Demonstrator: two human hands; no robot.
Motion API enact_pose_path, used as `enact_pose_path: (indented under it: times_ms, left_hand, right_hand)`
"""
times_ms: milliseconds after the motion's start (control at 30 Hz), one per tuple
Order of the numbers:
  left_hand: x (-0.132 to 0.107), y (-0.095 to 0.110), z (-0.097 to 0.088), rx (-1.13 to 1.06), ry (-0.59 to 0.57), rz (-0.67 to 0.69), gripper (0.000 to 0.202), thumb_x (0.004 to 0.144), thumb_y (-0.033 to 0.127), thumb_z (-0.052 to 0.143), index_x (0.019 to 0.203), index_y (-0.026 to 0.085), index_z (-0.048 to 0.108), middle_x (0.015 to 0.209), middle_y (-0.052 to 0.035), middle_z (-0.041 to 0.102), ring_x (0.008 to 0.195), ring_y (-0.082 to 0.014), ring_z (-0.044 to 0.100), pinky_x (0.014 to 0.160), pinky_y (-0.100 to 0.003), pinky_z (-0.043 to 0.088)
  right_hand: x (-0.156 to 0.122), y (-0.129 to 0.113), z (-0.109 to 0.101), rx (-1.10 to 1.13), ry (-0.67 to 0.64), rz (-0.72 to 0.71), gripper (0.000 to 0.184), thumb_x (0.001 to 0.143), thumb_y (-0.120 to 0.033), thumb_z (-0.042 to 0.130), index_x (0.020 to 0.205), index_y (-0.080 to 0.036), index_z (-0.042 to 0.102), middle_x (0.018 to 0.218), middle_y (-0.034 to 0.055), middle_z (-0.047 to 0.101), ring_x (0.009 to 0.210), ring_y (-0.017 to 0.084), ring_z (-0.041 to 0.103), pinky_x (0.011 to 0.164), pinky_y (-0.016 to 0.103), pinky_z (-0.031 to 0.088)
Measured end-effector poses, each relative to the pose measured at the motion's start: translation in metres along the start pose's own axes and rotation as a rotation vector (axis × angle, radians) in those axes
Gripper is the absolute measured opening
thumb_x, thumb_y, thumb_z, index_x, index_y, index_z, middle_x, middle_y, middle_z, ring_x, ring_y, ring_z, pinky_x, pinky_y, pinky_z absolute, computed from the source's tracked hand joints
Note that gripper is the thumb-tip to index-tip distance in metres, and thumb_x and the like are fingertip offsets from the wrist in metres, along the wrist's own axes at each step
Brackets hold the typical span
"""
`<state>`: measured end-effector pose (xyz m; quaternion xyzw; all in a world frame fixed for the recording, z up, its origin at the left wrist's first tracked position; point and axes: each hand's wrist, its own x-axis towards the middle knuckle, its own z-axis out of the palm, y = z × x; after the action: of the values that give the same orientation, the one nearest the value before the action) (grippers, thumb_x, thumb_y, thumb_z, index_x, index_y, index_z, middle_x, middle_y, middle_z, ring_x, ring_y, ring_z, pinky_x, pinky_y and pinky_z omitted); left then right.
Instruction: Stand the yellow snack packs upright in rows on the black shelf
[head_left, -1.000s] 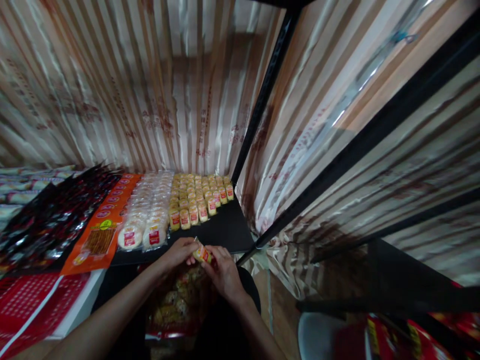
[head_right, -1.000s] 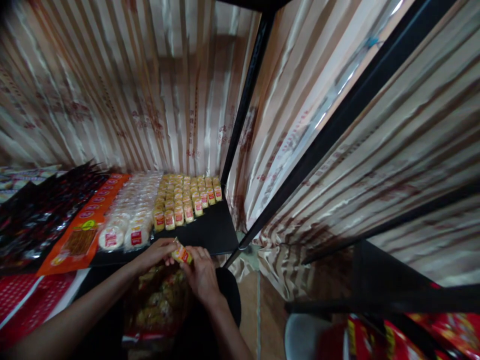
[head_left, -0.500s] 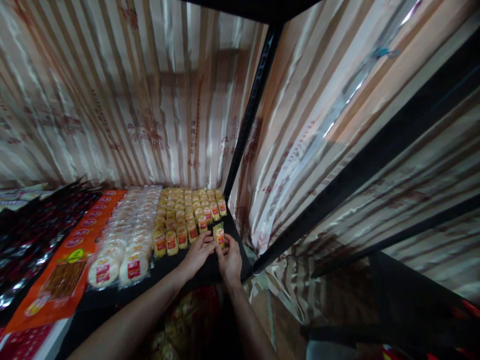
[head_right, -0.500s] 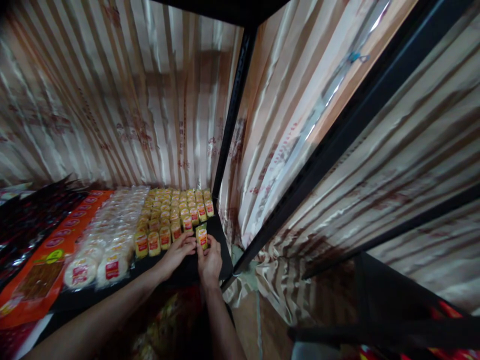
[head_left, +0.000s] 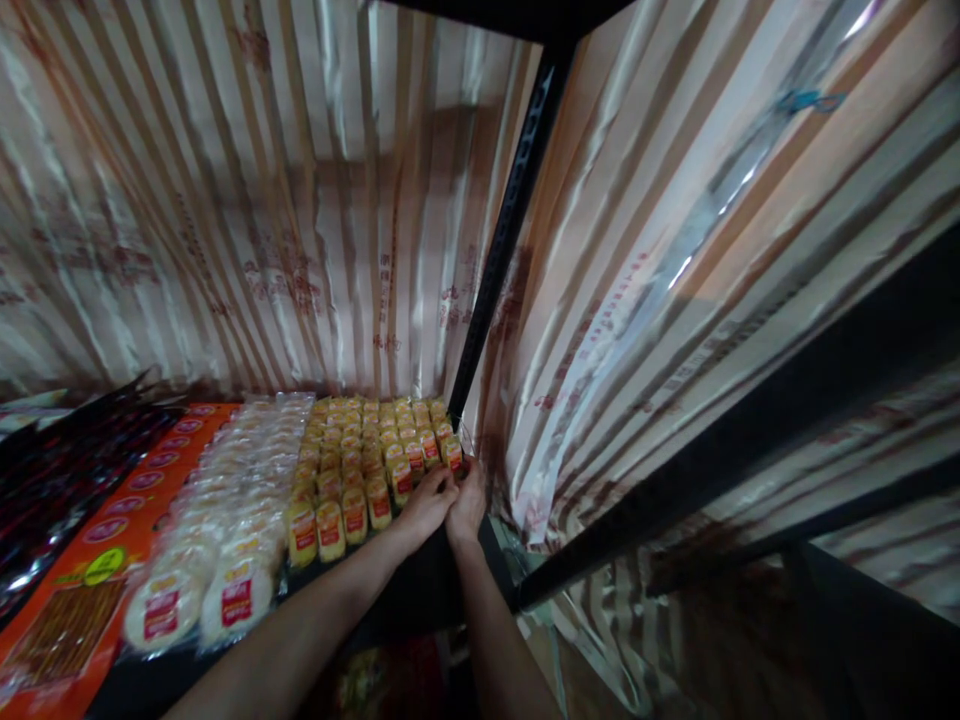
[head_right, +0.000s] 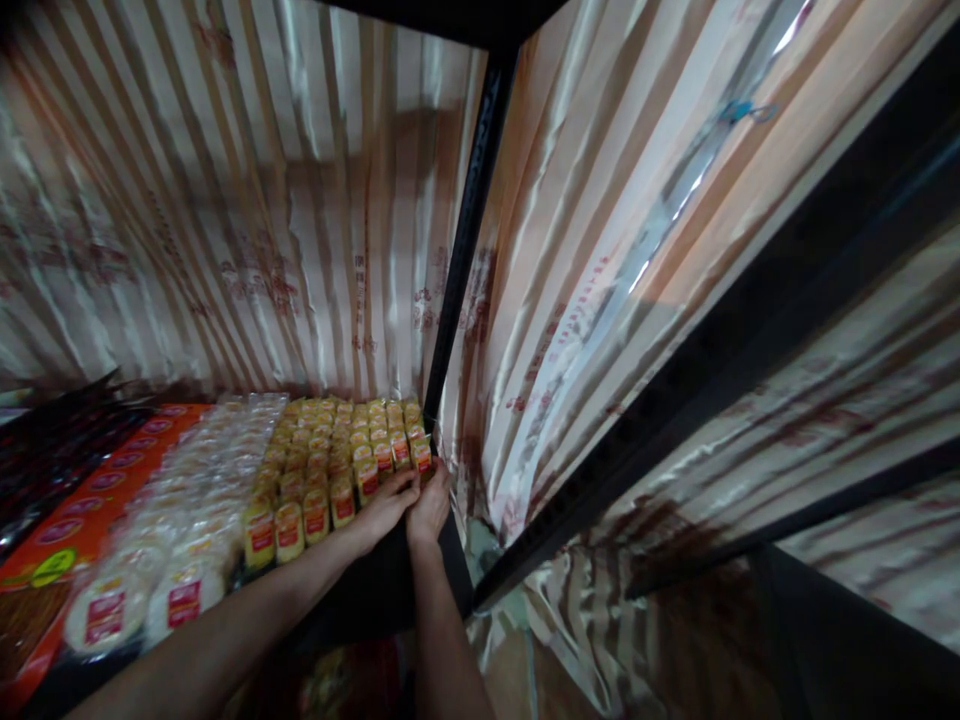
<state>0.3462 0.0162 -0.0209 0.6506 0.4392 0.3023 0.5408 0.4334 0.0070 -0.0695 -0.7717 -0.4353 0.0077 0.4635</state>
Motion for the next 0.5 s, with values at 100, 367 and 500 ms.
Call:
enact_pose_path:
  times_ms: [100,367,500]
  left_hand:
    - [0.012,-0.004,0.004,-0.015,0.011,-0.021,0.036,0.074,0.014,0.052,0.109,0.015,0.061,0.13,-0.0097,0.051,0.123,-0.021,0.043,0.107,-0.034,0.027]
    - [0.025,-0.01,0.006,-0.043,0.024,-0.038,0.037,0.074,0.013,0.052,0.11,0.015,0.06,0.133,-0.0108,0.048,0.126,-0.0207,0.04,0.108,-0.034,0.026]
    - [0.008,0.006,0.004,0.102,0.1,0.063,0.026,0.07,0.01,0.052,0.091,0.018,0.065,0.11,-0.0076,0.062,0.106,-0.0209,0.054,0.097,-0.034,0.039]
  right_hand:
    - [0.005,-0.001,0.004,-0.001,-0.024,-0.001,0.035,0.077,-0.025,0.038,0.107,-0.012,0.051,0.101,0.0146,0.058,0.081,0.023,0.058,0.07,0.033,0.043]
    - [0.005,0.002,0.011,0.034,0.0,-0.012,0.029,0.078,-0.025,0.037,0.102,-0.016,0.052,0.102,0.0116,0.055,0.08,0.021,0.057,0.068,0.032,0.043]
    - [0.003,0.011,0.013,0.055,-0.035,-0.052,0.033,0.077,-0.023,0.039,0.107,-0.017,0.051,0.103,0.0104,0.055,0.084,0.02,0.057,0.07,0.031,0.044]
